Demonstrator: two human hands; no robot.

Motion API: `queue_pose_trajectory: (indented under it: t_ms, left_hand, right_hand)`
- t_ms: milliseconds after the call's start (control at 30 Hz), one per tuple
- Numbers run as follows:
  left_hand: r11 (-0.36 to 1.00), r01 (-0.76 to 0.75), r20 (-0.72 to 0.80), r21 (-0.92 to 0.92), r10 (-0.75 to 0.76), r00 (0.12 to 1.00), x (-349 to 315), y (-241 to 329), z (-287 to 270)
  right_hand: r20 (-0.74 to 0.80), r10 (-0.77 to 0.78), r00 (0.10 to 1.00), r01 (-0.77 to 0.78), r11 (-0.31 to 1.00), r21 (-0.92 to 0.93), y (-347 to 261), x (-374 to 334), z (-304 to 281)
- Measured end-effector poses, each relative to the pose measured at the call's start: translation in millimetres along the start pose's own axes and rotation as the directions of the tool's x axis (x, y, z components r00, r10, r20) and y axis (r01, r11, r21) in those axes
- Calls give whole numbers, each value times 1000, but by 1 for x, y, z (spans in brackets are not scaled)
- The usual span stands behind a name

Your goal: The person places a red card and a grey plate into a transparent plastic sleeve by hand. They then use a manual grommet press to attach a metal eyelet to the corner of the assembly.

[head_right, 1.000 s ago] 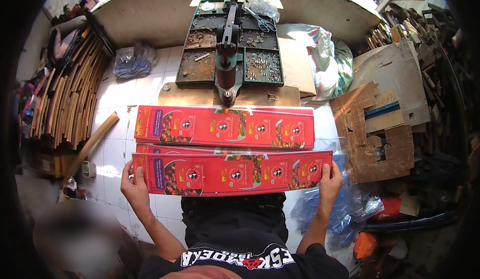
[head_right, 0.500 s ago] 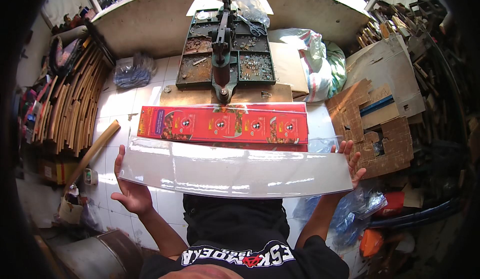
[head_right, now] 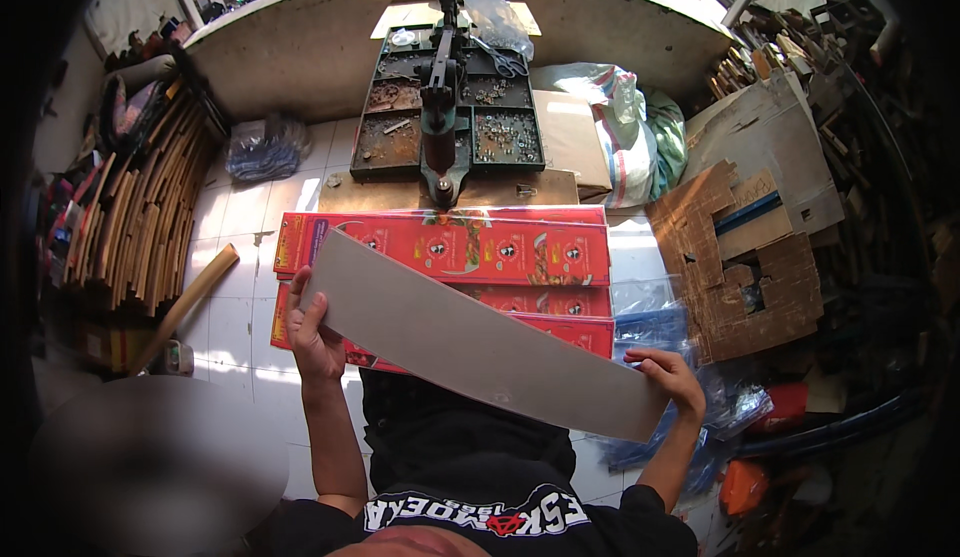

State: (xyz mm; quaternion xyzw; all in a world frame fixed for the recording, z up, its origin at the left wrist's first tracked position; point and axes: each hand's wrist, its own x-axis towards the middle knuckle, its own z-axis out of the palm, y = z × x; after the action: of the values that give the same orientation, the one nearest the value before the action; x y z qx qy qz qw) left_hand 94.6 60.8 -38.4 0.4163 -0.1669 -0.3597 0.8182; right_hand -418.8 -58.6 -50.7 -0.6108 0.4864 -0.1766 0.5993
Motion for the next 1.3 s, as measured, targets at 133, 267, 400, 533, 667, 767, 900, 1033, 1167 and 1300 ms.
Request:
queue_pose_trajectory:
  t_ms: [133, 267, 400, 533, 667, 767, 900, 1033, 1167, 1300]
  left_hand:
    - [993, 115, 137, -35, -109, 984, 30, -5, 25]
    - [961, 276, 301, 31, -272, 914, 38, -32, 54]
    - [921, 383, 341, 72, -383, 858, 46, -55, 71]
    - [858, 468, 323, 214, -514, 795, 70, -58, 72]
    - [788, 320, 377, 526, -554, 743, 113, -59, 67]
    - [752, 262, 353, 605, -548, 759, 128, -56, 70]
    - [777, 246, 338, 579, -504, 795, 137, -66, 64]
    - [817, 297, 340, 495, -497, 798, 142, -76, 60]
    - [812, 322, 338, 487, -515, 788, 143, -81, 58]
    - [832, 296, 341, 468, -479, 809, 144, -85, 55]
  right_hand:
    - [100, 54, 994, -18, 946, -325, -35, 14, 26]
    - [142, -24, 990, 83, 902, -424, -64, 33, 73]
    - [53, -154, 987, 161, 966, -204, -64, 44, 111]
    - [-75, -177, 981, 174, 983, -54, -61, 54, 128]
    - [-96, -232, 968, 203, 949, -241, -58, 72, 119]
    - [-113, -239, 964, 196, 933, -303, -69, 87, 117]
    - [-110, -283, 953, 231, 910, -343, -87, 107, 120]
    - [-97, -283, 954, 227, 896, -383, -93, 117, 118]
    - [-101, -253, 962, 197, 902, -383, -92, 119, 116]
    - [-96, -254, 962, 196, 895, -400, -92, 121, 116]
